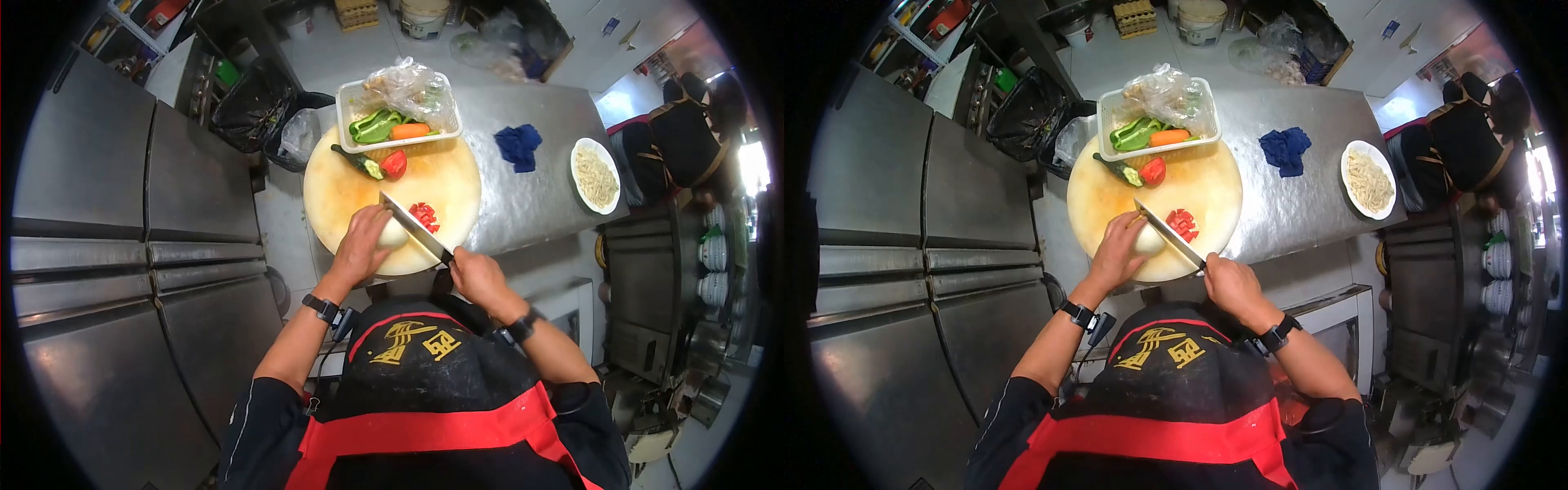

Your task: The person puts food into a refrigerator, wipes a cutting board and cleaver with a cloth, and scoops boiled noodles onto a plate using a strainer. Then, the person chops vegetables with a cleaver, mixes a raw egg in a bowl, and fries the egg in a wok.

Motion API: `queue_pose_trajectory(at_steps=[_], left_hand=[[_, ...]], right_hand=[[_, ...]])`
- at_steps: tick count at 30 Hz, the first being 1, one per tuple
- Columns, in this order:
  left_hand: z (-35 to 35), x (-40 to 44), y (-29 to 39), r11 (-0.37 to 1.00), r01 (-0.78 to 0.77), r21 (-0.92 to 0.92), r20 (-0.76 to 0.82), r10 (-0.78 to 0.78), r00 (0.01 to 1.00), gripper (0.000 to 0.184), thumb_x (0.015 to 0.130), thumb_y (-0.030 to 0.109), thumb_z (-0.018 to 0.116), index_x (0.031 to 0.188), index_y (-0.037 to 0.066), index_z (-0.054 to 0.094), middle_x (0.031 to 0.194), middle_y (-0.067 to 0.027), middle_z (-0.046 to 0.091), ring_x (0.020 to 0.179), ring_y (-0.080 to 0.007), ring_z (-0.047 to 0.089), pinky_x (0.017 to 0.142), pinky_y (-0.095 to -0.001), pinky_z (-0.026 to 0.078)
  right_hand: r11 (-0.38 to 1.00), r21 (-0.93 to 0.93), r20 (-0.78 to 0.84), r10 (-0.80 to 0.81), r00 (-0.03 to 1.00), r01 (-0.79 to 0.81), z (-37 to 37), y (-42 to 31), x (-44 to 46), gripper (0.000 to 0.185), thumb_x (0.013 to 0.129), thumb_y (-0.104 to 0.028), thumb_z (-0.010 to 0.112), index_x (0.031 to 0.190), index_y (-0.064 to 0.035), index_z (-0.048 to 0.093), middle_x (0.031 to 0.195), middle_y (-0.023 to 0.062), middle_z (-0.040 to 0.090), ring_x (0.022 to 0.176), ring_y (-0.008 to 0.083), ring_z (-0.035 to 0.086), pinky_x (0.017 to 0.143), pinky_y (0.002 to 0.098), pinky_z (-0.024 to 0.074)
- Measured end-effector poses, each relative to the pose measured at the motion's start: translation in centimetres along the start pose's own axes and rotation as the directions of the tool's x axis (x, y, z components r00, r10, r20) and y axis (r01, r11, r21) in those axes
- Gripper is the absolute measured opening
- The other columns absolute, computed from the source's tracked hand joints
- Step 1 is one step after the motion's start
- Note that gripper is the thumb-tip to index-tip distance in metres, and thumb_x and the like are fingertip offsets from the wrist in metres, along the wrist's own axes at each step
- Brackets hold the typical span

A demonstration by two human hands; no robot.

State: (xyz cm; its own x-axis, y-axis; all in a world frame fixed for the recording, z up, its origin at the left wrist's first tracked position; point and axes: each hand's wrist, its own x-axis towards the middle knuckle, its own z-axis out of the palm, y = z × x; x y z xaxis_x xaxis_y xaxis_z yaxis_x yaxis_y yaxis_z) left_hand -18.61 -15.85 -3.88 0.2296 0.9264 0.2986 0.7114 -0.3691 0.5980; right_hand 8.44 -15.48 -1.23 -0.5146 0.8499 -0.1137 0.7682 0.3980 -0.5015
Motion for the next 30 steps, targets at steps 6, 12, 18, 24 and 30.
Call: queue_pose_trajectory(at_steps=[6, 12, 18, 24, 30], left_hand=[[-0.2, 0.2, -0.6, 0.991, -0.137, -0.009, 0.077, 0.137, 0.988, 0.045, 0.069, 0.004, 0.075, 0.110, 0.001, 0.056, 0.117, -0.0150, 0.056, 0.107, -0.0353, 0.053, 0.090, -0.0411, 0.048], [-0.4, 0.7, -0.5, 0.985, -0.173, -0.007, 0.101, 0.173, 0.980, 0.040, 0.072, 0.006, 0.073, 0.108, 0.002, 0.057, 0.114, -0.0152, 0.056, 0.106, -0.0345, 0.053, 0.090, -0.0413, 0.047], [0.0, 0.2, -0.8, 0.990, -0.139, -0.004, 0.105, 0.139, 0.985, 0.039, 0.073, 0.005, 0.072, 0.108, 0.001, 0.057, 0.114, -0.0155, 0.056, 0.106, -0.0349, 0.053, 0.092, -0.0414, 0.047], [-0.5, 0.5, -0.3, 0.990, -0.135, -0.028, 0.054, 0.136, 0.989, 0.038, 0.073, 0.005, 0.072, 0.108, 0.001, 0.057, 0.113, -0.0158, 0.057, 0.106, -0.0344, 0.054, 0.092, -0.0408, 0.047], [0.1, -0.3, -0.5, 0.995, -0.100, -0.016, 0.059, 0.101, 0.993, 0.037, 0.073, 0.006, 0.072, 0.107, 0.001, 0.058, 0.112, -0.0161, 0.057, 0.105, -0.0346, 0.055, 0.090, -0.0409, 0.048]], right_hand=[[0.999, -0.042, 0.123, -0.026, 0.992, 0.031, 0.9, 0.2, 0.0, 0.014, 0.088, -0.010, 0.054, 0.085, 0.0031, 0.052, 0.070, 0.0265, 0.063, 0.066, 0.0441, 0.063, 0.062, 0.0529, 0.0502], [0.997, -0.030, 0.129, -0.062, 0.990, 0.066, -1.0, -1.0, 0.8, 0.012, 0.087, -0.008, 0.052, 0.085, 0.0039, 0.051, 0.068, 0.0262, 0.062, 0.065, 0.0437, 0.063, 0.061, 0.0525, 0.0502], [0.996, -0.027, 0.157, -0.084, 0.984, 0.089, -4.3, -2.7, 0.1, 0.010, 0.087, -0.005, 0.051, 0.084, 0.0045, 0.050, 0.067, 0.0260, 0.062, 0.064, 0.0440, 0.063, 0.060, 0.0516, 0.0502], [0.997, -0.043, 0.171, -0.056, 0.984, 0.065, 1.7, -0.5, 2.1, 0.011, 0.087, -0.006, 0.052, 0.084, 0.0035, 0.049, 0.068, 0.0262, 0.062, 0.065, 0.0445, 0.063, 0.060, 0.0517, 0.0499], [0.996, -0.037, 0.187, -0.076, 0.979, 0.085, -4.5, -3.3, 1.9, 0.012, 0.088, -0.008, 0.053, 0.085, 0.0036, 0.049, 0.070, 0.0270, 0.062, 0.068, 0.0449, 0.063, 0.062, 0.0521, 0.0502]])
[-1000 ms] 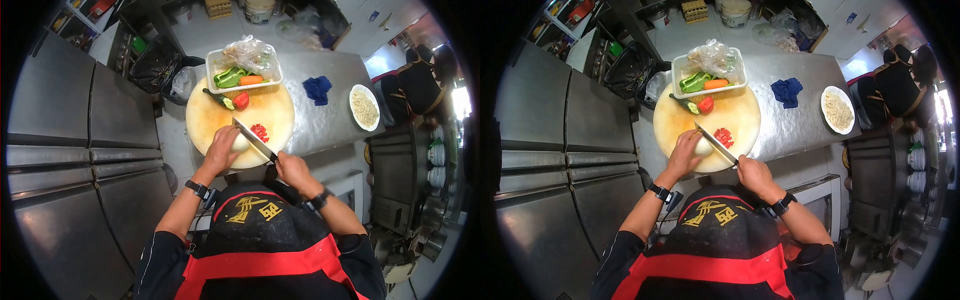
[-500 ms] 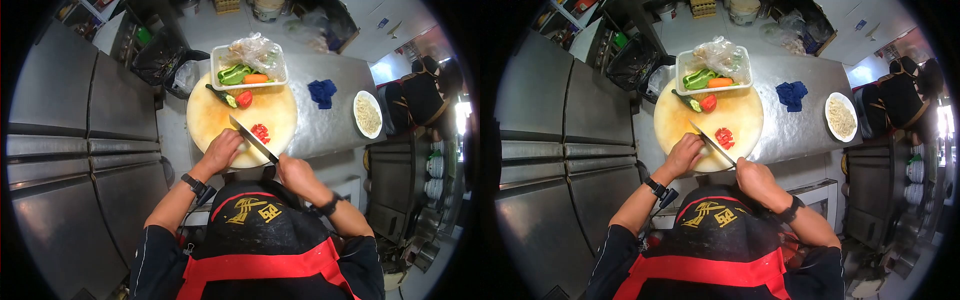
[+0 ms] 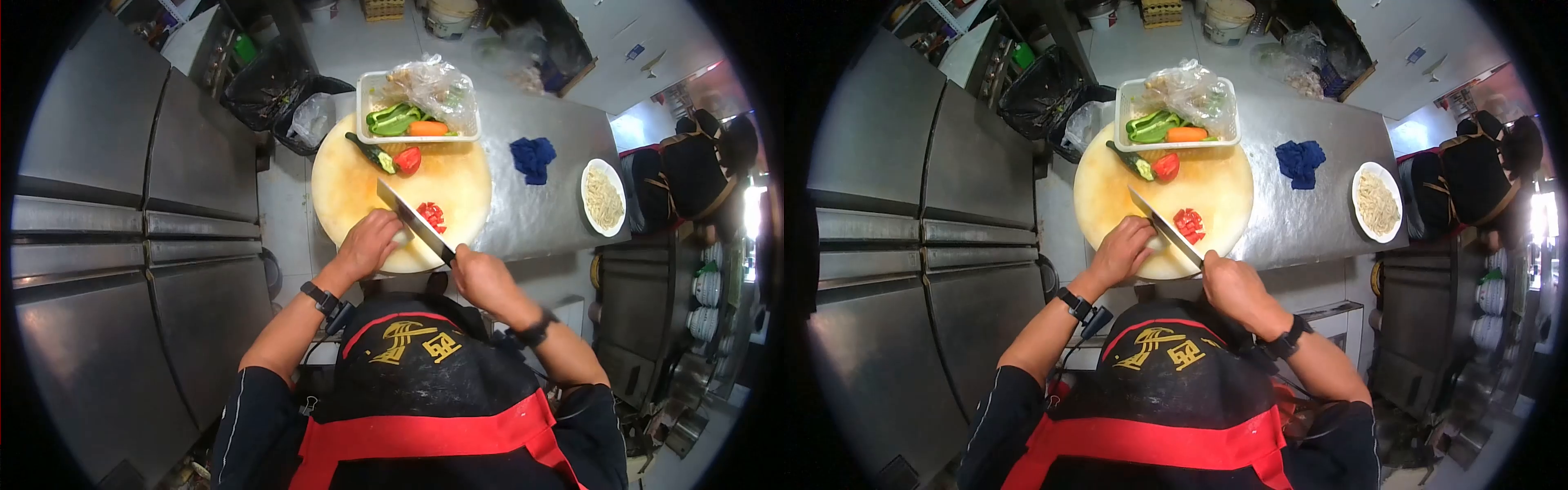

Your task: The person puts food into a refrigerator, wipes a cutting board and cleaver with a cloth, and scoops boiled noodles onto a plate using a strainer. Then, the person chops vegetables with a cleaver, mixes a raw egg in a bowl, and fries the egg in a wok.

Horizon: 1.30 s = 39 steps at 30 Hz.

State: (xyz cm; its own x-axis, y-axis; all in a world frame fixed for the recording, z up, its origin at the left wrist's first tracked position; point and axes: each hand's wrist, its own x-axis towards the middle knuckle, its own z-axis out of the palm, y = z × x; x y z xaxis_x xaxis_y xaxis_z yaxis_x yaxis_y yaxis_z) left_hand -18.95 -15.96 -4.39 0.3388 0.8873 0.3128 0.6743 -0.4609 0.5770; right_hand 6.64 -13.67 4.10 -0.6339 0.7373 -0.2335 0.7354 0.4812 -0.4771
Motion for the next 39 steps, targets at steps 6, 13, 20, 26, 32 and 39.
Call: queue_pose_trajectory(at_steps=[6, 13, 20, 26, 32, 39], left_hand=[[-0.2, 0.0, 0.4, 1.000, -0.020, 0.002, -0.026, 0.020, 0.999, 0.038, 0.073, 0.006, 0.073, 0.107, 0.000, 0.058, 0.111, -0.0164, 0.057, 0.105, -0.0349, 0.055, 0.090, -0.0411, 0.048], [0.2, 0.0, -0.1, 1.000, -0.004, 0.014, -0.038, 0.005, 0.999, 0.038, 0.072, 0.005, 0.072, 0.107, 0.001, 0.057, 0.111, -0.0166, 0.057, 0.105, -0.0349, 0.055, 0.091, -0.0409, 0.048], [0.0, 0.2, 0.1, 1.000, 0.013, -0.008, -0.047, -0.014, 0.999, 0.040, 0.071, 0.005, 0.073, 0.107, 0.001, 0.057, 0.111, -0.0167, 0.057, 0.105, -0.0356, 0.054, 0.092, -0.0413, 0.047], [-0.5, 1.3, 0.8, 0.999, 0.026, 0.036, -0.038, -0.024, 0.999, 0.050, 0.065, 0.006, 0.077, 0.110, 0.001, 0.056, 0.112, -0.0165, 0.056, 0.108, -0.0352, 0.053, 0.093, -0.0425, 0.045], [0.6, 0.0, -1.2, 0.951, 0.262, 0.163, 0.212, -0.293, 0.932, 0.057, 0.072, 0.024, 0.077, 0.119, 0.000, 0.055, 0.110, -0.0210, 0.057, 0.102, -0.0389, 0.057, 0.090, -0.0439, 0.048], [-2.0, -3.6, -2.1, 0.825, 0.494, 0.275, -0.127, -0.478, 0.869, 0.066, 0.083, 0.038, 0.071, 0.136, 0.004, 0.050, 0.113, -0.0250, 0.054, 0.099, -0.0419, 0.058, 0.090, -0.0467, 0.048]], right_hand=[[1.000, -0.011, 0.017, 0.000, 1.000, 0.001, 6.0, 2.5, 0.9, 0.013, 0.088, -0.008, 0.054, 0.086, 0.0038, 0.049, 0.069, 0.0260, 0.062, 0.067, 0.0446, 0.063, 0.062, 0.0521, 0.0504], [1.000, 0.002, -0.025, -0.029, 0.999, 0.029, 1.5, 0.9, 0.7, 0.014, 0.089, -0.010, 0.054, 0.086, 0.0028, 0.049, 0.067, 0.0261, 0.062, 0.065, 0.0451, 0.063, 0.061, 0.0533, 0.0501], [0.999, 0.027, 0.023, -0.019, 1.000, 0.018, 6.9, 3.0, 2.1, 0.017, 0.090, -0.012, 0.054, 0.088, 0.0038, 0.048, 0.067, 0.0260, 0.062, 0.064, 0.0457, 0.062, 0.062, 0.0543, 0.0501], [0.993, 0.120, 0.001, 0.006, 1.000, -0.006, 5.6, 4.0, 2.9, 0.021, 0.091, -0.016, 0.054, 0.089, 0.0040, 0.050, 0.071, 0.0278, 0.062, 0.070, 0.0463, 0.062, 0.065, 0.0532, 0.0499], [0.984, 0.175, -0.012, 0.039, 0.999, -0.036, 4.8, 4.8, 2.6, 0.024, 0.092, -0.020, 0.057, 0.086, 0.0030, 0.052, 0.073, 0.0285, 0.062, 0.072, 0.0473, 0.062, 0.067, 0.0537, 0.0491], [0.991, 0.122, -0.027, 0.060, 0.998, -0.056, 3.9, 2.9, 1.4, 0.023, 0.092, -0.018, 0.056, 0.086, 0.0030, 0.052, 0.070, 0.0284, 0.061, 0.069, 0.0471, 0.062, 0.066, 0.0539, 0.0498]])
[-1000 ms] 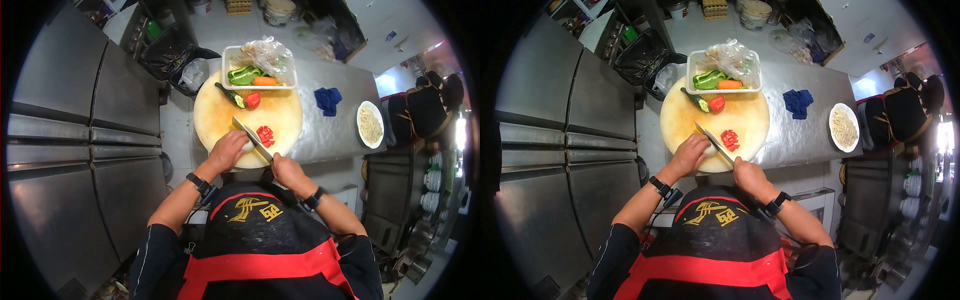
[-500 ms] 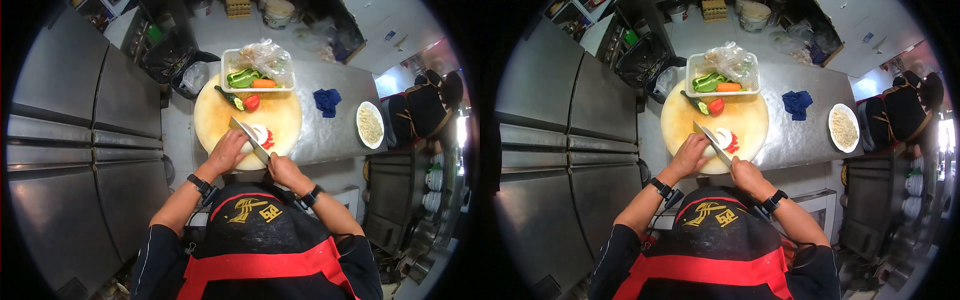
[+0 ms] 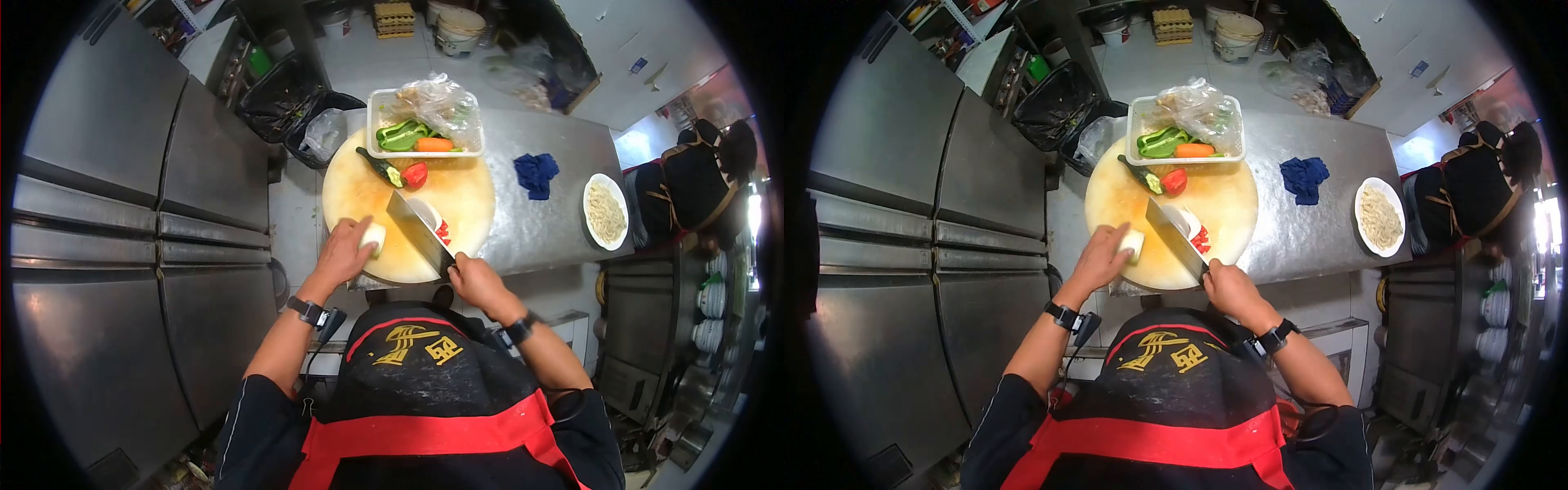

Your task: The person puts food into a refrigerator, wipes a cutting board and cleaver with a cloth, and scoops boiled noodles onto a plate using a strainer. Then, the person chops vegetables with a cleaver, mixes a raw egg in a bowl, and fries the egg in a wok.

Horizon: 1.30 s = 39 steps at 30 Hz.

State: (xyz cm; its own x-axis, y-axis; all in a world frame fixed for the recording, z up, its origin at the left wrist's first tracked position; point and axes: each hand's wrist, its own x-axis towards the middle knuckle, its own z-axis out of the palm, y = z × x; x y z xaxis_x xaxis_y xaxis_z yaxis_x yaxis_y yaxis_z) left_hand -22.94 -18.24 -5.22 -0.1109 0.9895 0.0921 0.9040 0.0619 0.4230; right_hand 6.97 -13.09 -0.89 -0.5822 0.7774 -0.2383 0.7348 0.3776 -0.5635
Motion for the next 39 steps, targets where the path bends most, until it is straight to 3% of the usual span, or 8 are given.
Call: queue_pose_trajectory(at_steps=[3, 5, 9, 11, 14, 33, 37, 39], left_hand=[[0.2, -0.5, -0.1, 0.964, -0.126, -0.235, 0.178, 0.170, 0.969, 0.065, 0.079, 0.031, 0.077, 0.132, 0.004, 0.050, 0.111, -0.0225, 0.054, 0.102, -0.0415, 0.057, 0.090, -0.0466, 0.047], [1.9, -0.4, 2.1, 0.947, 0.158, -0.278, 0.153, -0.119, 0.981, 0.058, 0.075, 0.026, 0.080, 0.120, 0.002, 0.054, 0.109, -0.0200, 0.054, 0.104, -0.0393, 0.055, 0.090, -0.0438, 0.047], [1.4, -0.3, 4.4, 0.918, 0.307, -0.251, 0.185, -0.266, 0.946, 0.053, 0.071, 0.024, 0.082, 0.110, 0.001, 0.056, 0.109, -0.0193, 0.055, 0.109, -0.0366, 0.052, 0.092, -0.0411, 0.046], [1.3, -0.5, 3.3, 0.957, -0.162, -0.240, -0.106, 0.140, 0.984, 0.050, 0.069, 0.019, 0.081, 0.108, 0.001, 0.056, 0.108, -0.0171, 0.055, 0.108, -0.0359, 0.053, 0.092, -0.0410, 0.046], [1.2, 0.9, 2.2, 0.894, -0.375, -0.245, -0.025, 0.380, 0.924, 0.045, 0.069, 0.013, 0.078, 0.106, 0.001, 0.056, 0.110, -0.0156, 0.055, 0.107, -0.0355, 0.052, 0.092, -0.0410, 0.045], [0.9, 1.0, 3.5, 0.914, -0.325, -0.244, 0.025, 0.341, 0.940, 0.048, 0.066, 0.012, 0.080, 0.104, 0.000, 0.054, 0.111, -0.0163, 0.055, 0.106, -0.0358, 0.051, 0.092, -0.0414, 0.045], [2.6, 0.8, 2.4, 0.926, -0.336, -0.172, -0.094, 0.324, 0.941, 0.053, 0.064, 0.014, 0.081, 0.105, 0.001, 0.051, 0.107, -0.0171, 0.053, 0.104, -0.0378, 0.051, 0.091, -0.0440, 0.044], [2.6, 2.2, -0.3, 0.985, -0.159, -0.063, -0.194, 0.144, 0.970, 0.053, 0.066, 0.015, 0.081, 0.106, 0.001, 0.051, 0.108, -0.0186, 0.053, 0.104, -0.0378, 0.051, 0.090, -0.0450, 0.045]], right_hand=[[1.000, 0.005, 0.008, -0.024, 1.000, 0.024, 1.0, -0.6, -0.1, 0.021, 0.092, -0.017, 0.055, 0.087, 0.0030, 0.051, 0.069, 0.0282, 0.061, 0.067, 0.0470, 0.062, 0.064, 0.0545, 0.0498], [0.998, -0.024, 0.012, -0.052, 0.999, 0.052, 2.2, -0.9, 0.0, 0.019, 0.092, -0.015, 0.054, 0.088, 0.0035, 0.050, 0.069, 0.0277, 0.061, 0.066, 0.0465, 0.062, 0.063, 0.0543, 0.0502], [0.997, -0.048, 0.030, -0.060, 0.998, 0.061, 3.3, -0.7, -0.1, 0.020, 0.092, -0.015, 0.054, 0.089, 0.0030, 0.047, 0.069, 0.0276, 0.061, 0.068, 0.0474, 0.061, 0.063, 0.0554, 0.0483], [0.998, -0.049, 0.046, -0.029, 0.999, 0.031, 3.0, -0.8, 0.0, 0.020, 0.093, -0.015, 0.054, 0.089, 0.0027, 0.047, 0.069, 0.0279, 0.060, 0.068, 0.0476, 0.061, 0.063, 0.0554, 0.0483], [0.997, -0.041, 0.020, -0.060, 0.998, 0.061, 2.8, -0.9, 0.1, 0.020, 0.093, -0.016, 0.053, 0.088, 0.0023, 0.047, 0.069, 0.0276, 0.060, 0.068, 0.0476, 0.061, 0.063, 0.0553, 0.0479], [0.998, 0.044, 0.063, -0.042, 0.997, 0.039, 1.6, -0.5, 1.3, 0.022, 0.091, -0.018, 0.055, 0.089, 0.0036, 0.050, 0.073, 0.0280, 0.062, 0.072, 0.0465, 0.062, 0.066, 0.0532, 0.0497], [0.995, 0.097, -0.001, 0.008, 1.000, -0.008, -0.7, -0.3, -0.7, 0.023, 0.092, -0.023, 0.058, 0.085, -0.0017, 0.053, 0.075, 0.0253, 0.062, 0.074, 0.0460, 0.061, 0.066, 0.0533, 0.0477], [0.994, -0.069, -0.117, -0.087, 0.989, 0.079, -2.7, -0.2, -2.0, 0.026, 0.090, -0.026, 0.061, 0.083, -0.0028, 0.053, 0.075, 0.0231, 0.061, 0.071, 0.0438, 0.061, 0.063, 0.0517, 0.0480]])
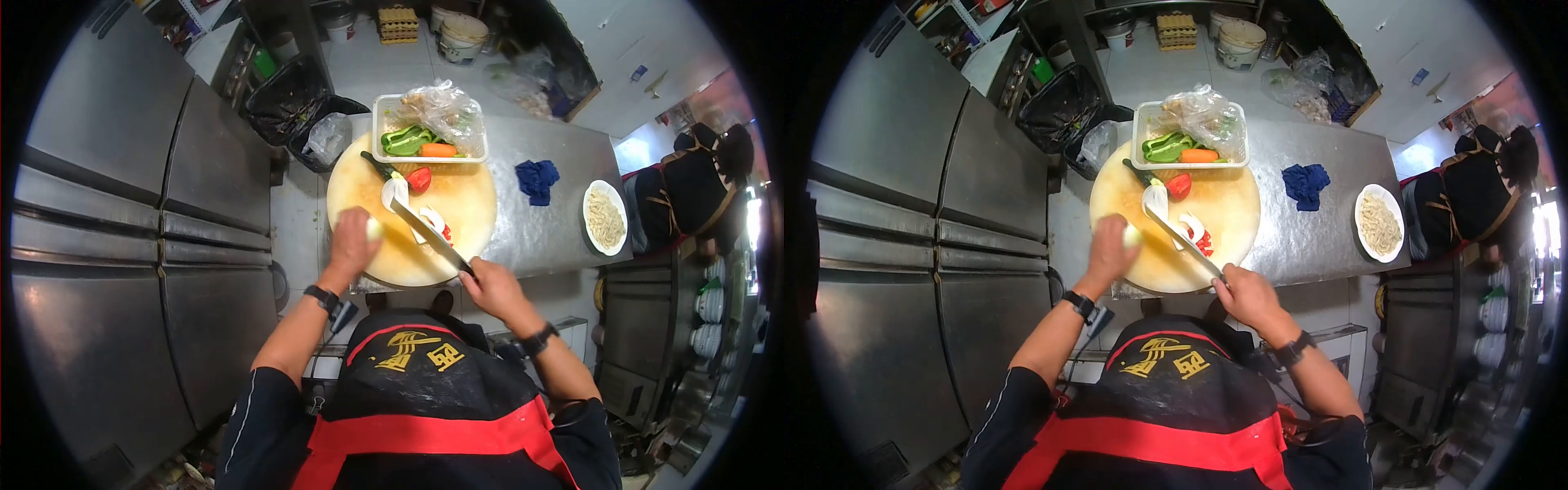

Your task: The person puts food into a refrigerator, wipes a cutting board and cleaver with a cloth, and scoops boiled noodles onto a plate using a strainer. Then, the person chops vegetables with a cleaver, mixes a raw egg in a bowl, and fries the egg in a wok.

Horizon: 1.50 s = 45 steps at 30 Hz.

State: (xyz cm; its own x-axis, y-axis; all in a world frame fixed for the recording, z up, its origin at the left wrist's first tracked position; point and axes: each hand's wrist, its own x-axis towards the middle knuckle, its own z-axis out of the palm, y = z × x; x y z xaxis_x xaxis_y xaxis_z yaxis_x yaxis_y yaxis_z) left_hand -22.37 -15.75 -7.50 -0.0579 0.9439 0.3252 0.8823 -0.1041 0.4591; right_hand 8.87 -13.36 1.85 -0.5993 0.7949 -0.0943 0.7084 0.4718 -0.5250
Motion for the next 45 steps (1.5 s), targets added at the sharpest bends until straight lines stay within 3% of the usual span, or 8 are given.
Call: queue_pose_trajectory(at_steps=[5, 8, 10, 20, 26, 32, 38, 45], left_hand=[[-1.3, 6.3, -2.8, 0.996, 0.010, 0.089, -0.256, 0.013, 0.966, 0.044, 0.068, 0.014, 0.080, 0.101, 0.001, 0.054, 0.105, -0.0183, 0.055, 0.099, -0.0380, 0.052, 0.086, -0.0450, 0.045], [1.5, 7.0, 4.9, 0.969, -0.010, -0.249, -0.055, -0.004, 0.999, 0.040, 0.070, 0.022, 0.080, 0.097, 0.002, 0.057, 0.097, -0.0175, 0.056, 0.093, -0.0361, 0.055, 0.085, -0.0437, 0.046], [3.4, 5.4, 10.1, 0.874, -0.332, -0.355, -0.033, 0.344, 0.939, 0.042, 0.076, 0.022, 0.075, 0.110, 0.003, 0.059, 0.115, -0.0184, 0.057, 0.111, -0.0361, 0.053, 0.097, -0.0456, 0.042], [8.9, 4.7, 9.1, 0.968, -0.243, -0.069, -0.068, 0.238, 0.969, 0.043, 0.082, 0.013, 0.062, 0.124, 0.004, 0.058, 0.136, -0.0181, 0.047, 0.133, -0.0368, 0.038, 0.110, -0.0554, 0.026], [9.3, 4.2, 4.8, 0.985, 0.170, 0.009, -0.307, -0.159, 0.938, 0.052, 0.085, 0.015, 0.060, 0.133, 0.001, 0.046, 0.137, -0.0223, 0.044, 0.131, -0.0397, 0.037, 0.110, -0.0540, 0.025], [8.5, 3.3, 5.2, 0.970, 0.118, -0.214, -0.044, -0.130, 0.991, 0.057, 0.086, 0.022, 0.065, 0.133, -0.004, 0.044, 0.136, -0.0251, 0.043, 0.127, -0.0432, 0.038, 0.109, -0.0489, 0.029], [8.3, 3.0, 6.8, 0.961, 0.001, -0.277, -0.029, -0.010, 1.000, 0.065, 0.081, 0.031, 0.073, 0.132, -0.001, 0.048, 0.137, -0.0256, 0.041, 0.127, -0.0435, 0.038, 0.109, -0.0504, 0.029], [8.3, 4.0, 10.4, 0.964, -0.249, -0.091, 0.125, 0.259, 0.958, 0.065, 0.069, 0.039, 0.078, 0.123, 0.007, 0.059, 0.134, -0.0230, 0.044, 0.129, -0.0438, 0.037, 0.109, -0.0571, 0.026]], right_hand=[[0.972, -0.204, -0.144, -0.149, 0.978, 0.118, -3.1, 1.3, -1.2, 0.031, 0.069, -0.012, 0.077, 0.082, -0.0052, 0.050, 0.077, 0.0135, 0.056, 0.072, 0.0367, 0.061, 0.061, 0.0465, 0.0489], [0.950, -0.286, -0.112, -0.160, 0.981, 0.122, -2.1, 2.6, -1.0, 0.034, 0.066, -0.011, 0.079, 0.084, -0.0061, 0.050, 0.078, 0.0126, 0.055, 0.074, 0.0344, 0.060, 0.063, 0.0448, 0.0480], [0.945, -0.310, -0.115, -0.149, 0.982, 0.107, -1.5, 2.7, -1.2, 0.036, 0.065, -0.011, 0.079, 0.085, -0.0064, 0.050, 0.079, 0.0122, 0.054, 0.073, 0.0334, 0.059, 0.064, 0.0442, 0.0471], [0.943, -0.330, -0.117, -0.082, 0.990, 0.040, -2.4, 5.6, -7.2, 0.042, 0.059, -0.008, 0.079, 0.091, -0.0073, 0.054, 0.077, 0.0089, 0.050, 0.074, 0.0291, 0.056, 0.065, 0.0417, 0.0431], [0.966, -0.249, -0.201, 0.024, 0.979, -0.075, -3.0, 7.4, -9.8, 0.044, 0.058, -0.005, 0.081, 0.093, -0.0081, 0.055, 0.079, 0.0092, 0.052, 0.076, 0.0299, 0.056, 0.065, 0.0423, 0.0430], [0.967, -0.109, -0.262, 0.196, 0.945, -0.230, -1.7, 9.4, -9.0, 0.051, 0.060, -0.008, 0.082, 0.104, -0.0068, 0.055, 0.086, 0.0116, 0.055, 0.080, 0.0341, 0.059, 0.070, 0.0444, 0.0462], [0.958, -0.144, -0.265, 0.205, 0.942, -0.248, -1.3, 10.9, -8.1, 0.048, 0.062, -0.007, 0.081, 0.103, -0.0059, 0.055, 0.085, 0.0124, 0.055, 0.083, 0.0350, 0.058, 0.071, 0.0462, 0.0459], [0.908, 0.029, -0.358, 0.400, 0.844, -0.419, 0.8, 7.9, -7.8, 0.042, 0.070, -0.010, 0.079, 0.105, -0.0046, 0.056, 0.091, 0.0142, 0.060, 0.084, 0.0351, 0.061, 0.071, 0.0443, 0.0482]])
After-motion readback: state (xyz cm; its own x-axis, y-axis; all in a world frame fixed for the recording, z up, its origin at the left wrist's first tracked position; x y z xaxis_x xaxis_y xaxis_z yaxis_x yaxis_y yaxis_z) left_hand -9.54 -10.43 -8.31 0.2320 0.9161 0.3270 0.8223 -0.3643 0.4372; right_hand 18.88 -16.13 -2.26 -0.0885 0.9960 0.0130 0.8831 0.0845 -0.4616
